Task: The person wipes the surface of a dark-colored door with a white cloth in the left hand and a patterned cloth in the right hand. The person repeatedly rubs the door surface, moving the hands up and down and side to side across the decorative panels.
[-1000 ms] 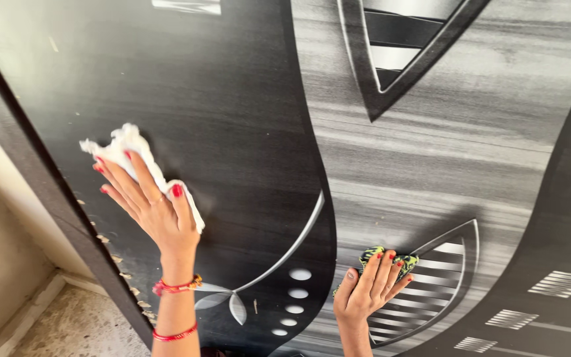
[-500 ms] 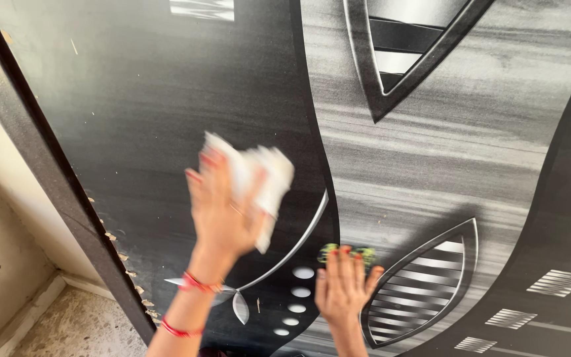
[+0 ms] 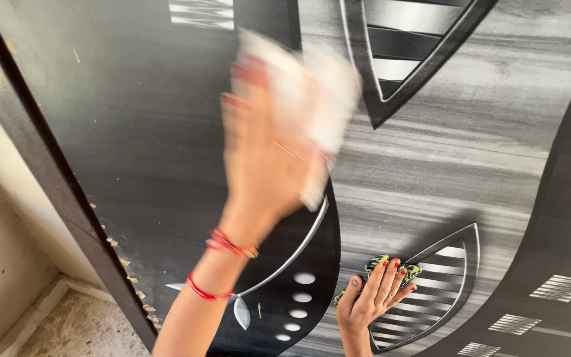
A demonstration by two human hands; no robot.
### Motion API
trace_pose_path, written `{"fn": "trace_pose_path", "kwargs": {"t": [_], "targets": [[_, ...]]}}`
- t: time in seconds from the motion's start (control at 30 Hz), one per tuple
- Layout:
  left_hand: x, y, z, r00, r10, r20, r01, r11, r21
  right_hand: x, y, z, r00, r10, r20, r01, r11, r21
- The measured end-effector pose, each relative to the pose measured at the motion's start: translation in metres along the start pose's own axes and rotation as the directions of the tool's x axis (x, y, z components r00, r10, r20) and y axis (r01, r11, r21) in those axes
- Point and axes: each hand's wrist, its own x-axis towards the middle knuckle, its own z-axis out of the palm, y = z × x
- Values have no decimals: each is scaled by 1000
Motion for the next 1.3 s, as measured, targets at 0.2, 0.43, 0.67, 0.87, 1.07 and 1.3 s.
{"fn": "trace_pose_path", "kwargs": {"t": [0.2, 0.43, 0.67, 0.87, 1.07, 1.3], "targets": [[-63, 74, 11, 892, 433, 129, -419, 900, -124, 10, 25, -12, 997, -69, 23, 71, 996, -59], [-183, 48, 41, 993, 117, 36, -107, 973, -205, 23, 61, -41, 994, 98, -46, -100, 994, -45], [-255, 81, 71, 917, -393, -64, 385, 916, -115, 17, 29, -15, 983, 174, -62, -174, 985, 2], [-259, 98, 79, 880, -473, -43, 465, 876, -125, 48, -32, -5, 870, -422, 255, 437, 899, -5], [-264, 95, 80, 898, -438, -37, 433, 896, -101, 166, -51, 5, 802, -556, 217, 564, 825, 32], [-272, 92, 86, 901, -433, -37, 429, 899, -91, 250, 0, -30, 999, -25, 22, 29, 979, -200]]}}
